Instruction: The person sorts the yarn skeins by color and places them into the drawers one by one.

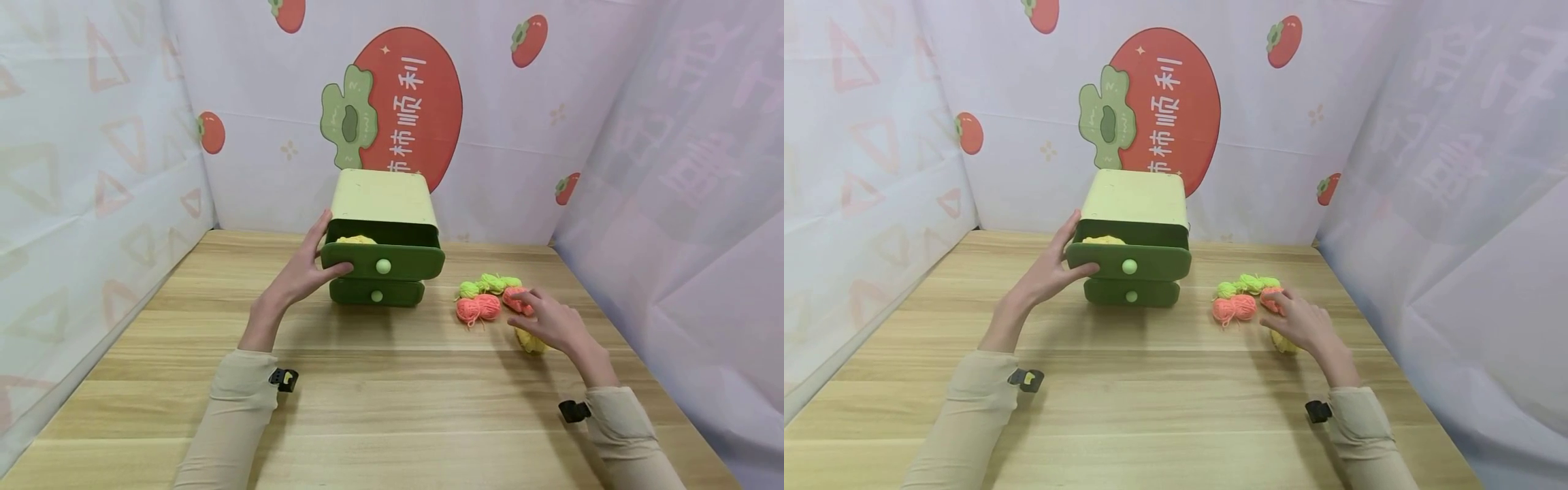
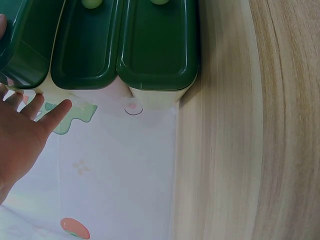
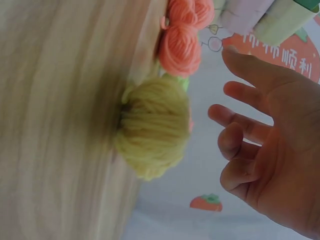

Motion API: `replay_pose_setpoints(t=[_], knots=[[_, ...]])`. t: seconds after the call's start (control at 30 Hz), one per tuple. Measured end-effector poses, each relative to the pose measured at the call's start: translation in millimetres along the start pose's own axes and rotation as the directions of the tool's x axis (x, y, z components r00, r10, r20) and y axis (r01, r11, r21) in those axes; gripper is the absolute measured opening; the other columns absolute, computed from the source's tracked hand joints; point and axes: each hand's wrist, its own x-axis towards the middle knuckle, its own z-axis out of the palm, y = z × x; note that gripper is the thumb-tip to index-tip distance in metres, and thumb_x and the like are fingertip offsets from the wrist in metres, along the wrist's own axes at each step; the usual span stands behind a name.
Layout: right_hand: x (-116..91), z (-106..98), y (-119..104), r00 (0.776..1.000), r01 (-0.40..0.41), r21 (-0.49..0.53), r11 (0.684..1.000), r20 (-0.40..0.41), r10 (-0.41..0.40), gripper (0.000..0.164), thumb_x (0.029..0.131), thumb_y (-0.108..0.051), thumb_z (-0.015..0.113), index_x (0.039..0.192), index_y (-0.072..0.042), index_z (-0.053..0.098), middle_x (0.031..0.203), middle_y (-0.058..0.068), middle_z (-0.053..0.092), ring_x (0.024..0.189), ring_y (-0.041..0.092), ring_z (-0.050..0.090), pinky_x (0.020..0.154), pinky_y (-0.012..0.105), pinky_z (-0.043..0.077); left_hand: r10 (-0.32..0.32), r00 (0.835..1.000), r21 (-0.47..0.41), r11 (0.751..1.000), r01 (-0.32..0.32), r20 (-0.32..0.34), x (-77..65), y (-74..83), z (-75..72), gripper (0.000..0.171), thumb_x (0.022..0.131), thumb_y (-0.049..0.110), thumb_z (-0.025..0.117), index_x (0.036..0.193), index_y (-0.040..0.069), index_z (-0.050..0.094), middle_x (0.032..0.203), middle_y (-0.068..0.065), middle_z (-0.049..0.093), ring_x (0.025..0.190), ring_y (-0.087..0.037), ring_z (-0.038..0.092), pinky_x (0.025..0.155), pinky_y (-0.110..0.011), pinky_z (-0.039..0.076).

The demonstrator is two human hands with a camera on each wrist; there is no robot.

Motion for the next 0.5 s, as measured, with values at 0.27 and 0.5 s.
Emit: replay_pose_setpoints(t=[0.27,0.5], knots=[[-10,1,17,0.995,-0.042,0.023,0.999,0.091,0.040,0.066,0.090,-0.052,0.068,0.139,-0.009,0.055,0.128,0.019,0.056,0.101,0.042,0.064,0.069,0.057,0.053,-0.001,1.000,0.005,1.000,0.001,0.000,0.1,1.9,0.5,0.102,0.091,0.026,0.074,0.162,0.019,0.001,0.169,0.002,-0.002,0.156,-0.021,0.004,0.124,-0.053,0.026],[-20,1,23,0.989,-0.027,0.063,0.998,0.148,0.017,0.075,0.083,-0.053,0.074,0.139,-0.006,0.054,0.133,0.024,0.051,0.110,0.047,0.060,0.078,0.067,0.051,-0.006,1.000,-0.001,1.000,0.006,-0.001,-0.4,0.6,0.5,0.103,0.091,0.027,0.075,0.162,0.020,0.001,0.169,0.004,-0.002,0.156,-0.021,0.004,0.124,-0.053,0.026]])
